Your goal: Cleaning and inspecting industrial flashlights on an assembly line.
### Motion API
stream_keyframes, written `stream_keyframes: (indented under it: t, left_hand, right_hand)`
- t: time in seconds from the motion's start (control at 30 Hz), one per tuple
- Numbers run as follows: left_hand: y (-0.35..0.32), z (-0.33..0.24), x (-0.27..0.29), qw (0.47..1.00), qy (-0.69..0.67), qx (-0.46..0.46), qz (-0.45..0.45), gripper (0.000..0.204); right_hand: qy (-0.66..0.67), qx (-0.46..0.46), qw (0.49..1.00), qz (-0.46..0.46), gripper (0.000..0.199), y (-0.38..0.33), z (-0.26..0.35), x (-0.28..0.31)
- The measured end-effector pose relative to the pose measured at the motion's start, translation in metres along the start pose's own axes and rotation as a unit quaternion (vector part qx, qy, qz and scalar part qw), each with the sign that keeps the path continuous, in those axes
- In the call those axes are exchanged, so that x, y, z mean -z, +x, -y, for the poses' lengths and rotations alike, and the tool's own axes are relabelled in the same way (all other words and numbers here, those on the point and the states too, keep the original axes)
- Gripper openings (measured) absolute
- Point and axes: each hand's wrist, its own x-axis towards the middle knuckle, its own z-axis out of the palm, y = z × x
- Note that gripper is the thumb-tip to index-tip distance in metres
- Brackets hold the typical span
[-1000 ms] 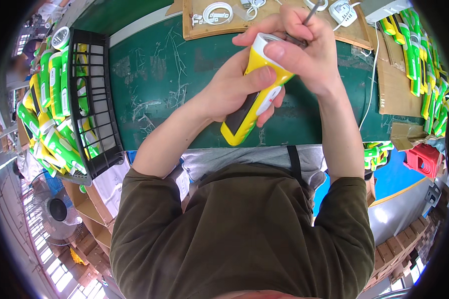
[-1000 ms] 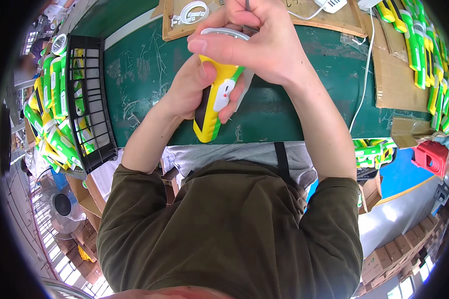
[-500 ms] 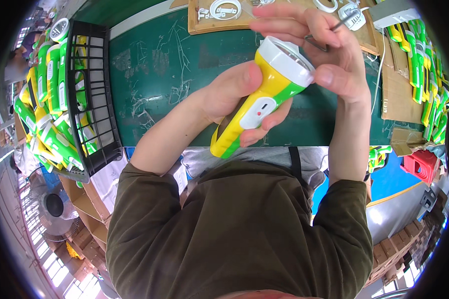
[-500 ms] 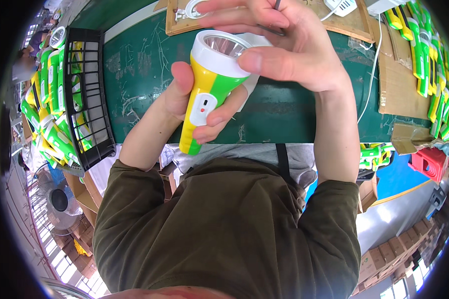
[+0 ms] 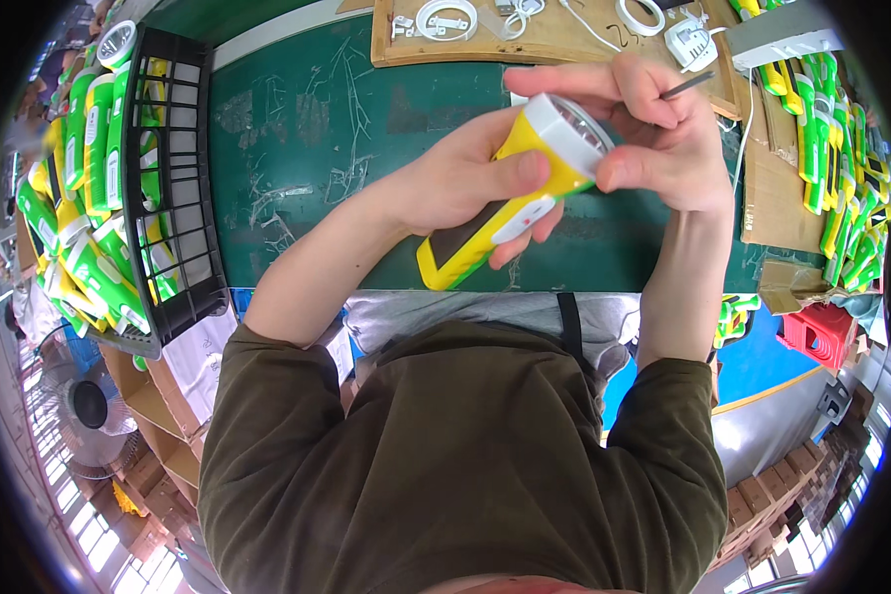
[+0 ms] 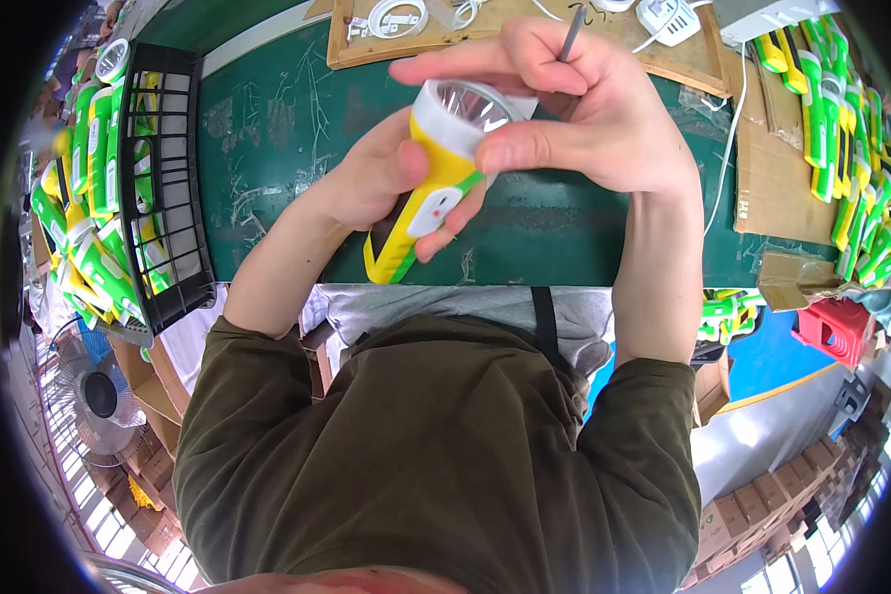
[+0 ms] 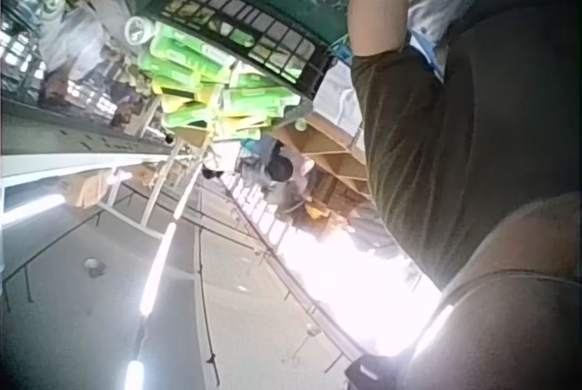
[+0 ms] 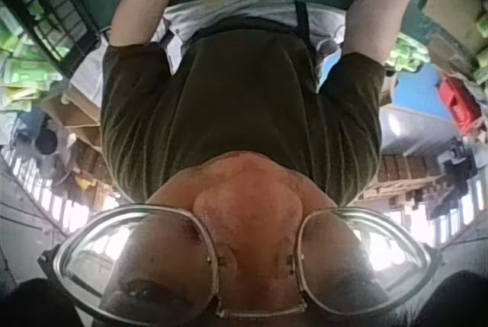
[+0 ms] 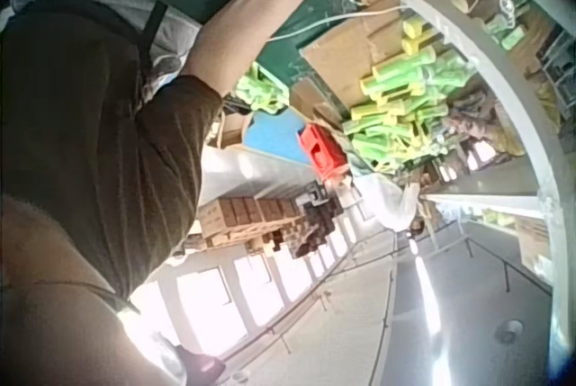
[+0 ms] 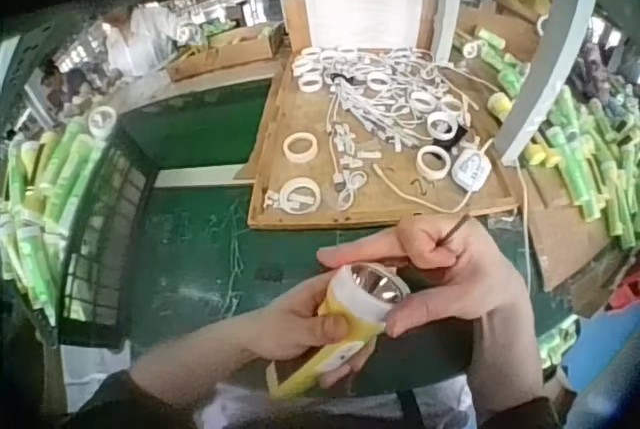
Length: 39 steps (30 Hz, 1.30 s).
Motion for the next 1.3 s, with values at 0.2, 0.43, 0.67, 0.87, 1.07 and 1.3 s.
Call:
stream_keyframes:
  t: [0.2,0.43,0.67,0.87,1.07,1.3]
  left_hand:
    - [0.003,-0.003,-0.003,1.0,-0.003,0.001,0.011,0.052]
    - [0.003,-0.015,-0.004,0.987,0.114,0.013,-0.115,0.031]
    - [0.002,-0.015,-0.003,0.997,0.02,0.031,-0.061,0.03]
    - [0.008,-0.012,-0.012,0.961,0.199,0.027,-0.19,0.031]
    - [0.011,0.0,-0.005,0.982,0.092,0.038,-0.163,0.032]
    - [0.013,0.007,-0.011,0.983,0.008,0.039,-0.182,0.039]
  right_hand:
    - [-0.249,0.182,0.951,0.014,0.046,0.009,-0.017,0.013]
    - [-0.097,0.073,0.986,-0.113,0.036,0.017,-0.026,-0.019]
    - [-0.13,0.025,0.976,-0.173,0.035,0.019,-0.022,-0.024]
    - [-0.162,-0.004,0.969,-0.188,0.025,0.019,-0.027,-0.021]
    - [-0.011,-0.092,0.963,-0.251,0.03,0.029,-0.01,-0.032]
    - [0.094,-0.133,0.956,-0.244,0.041,0.027,-0.024,-0.016]
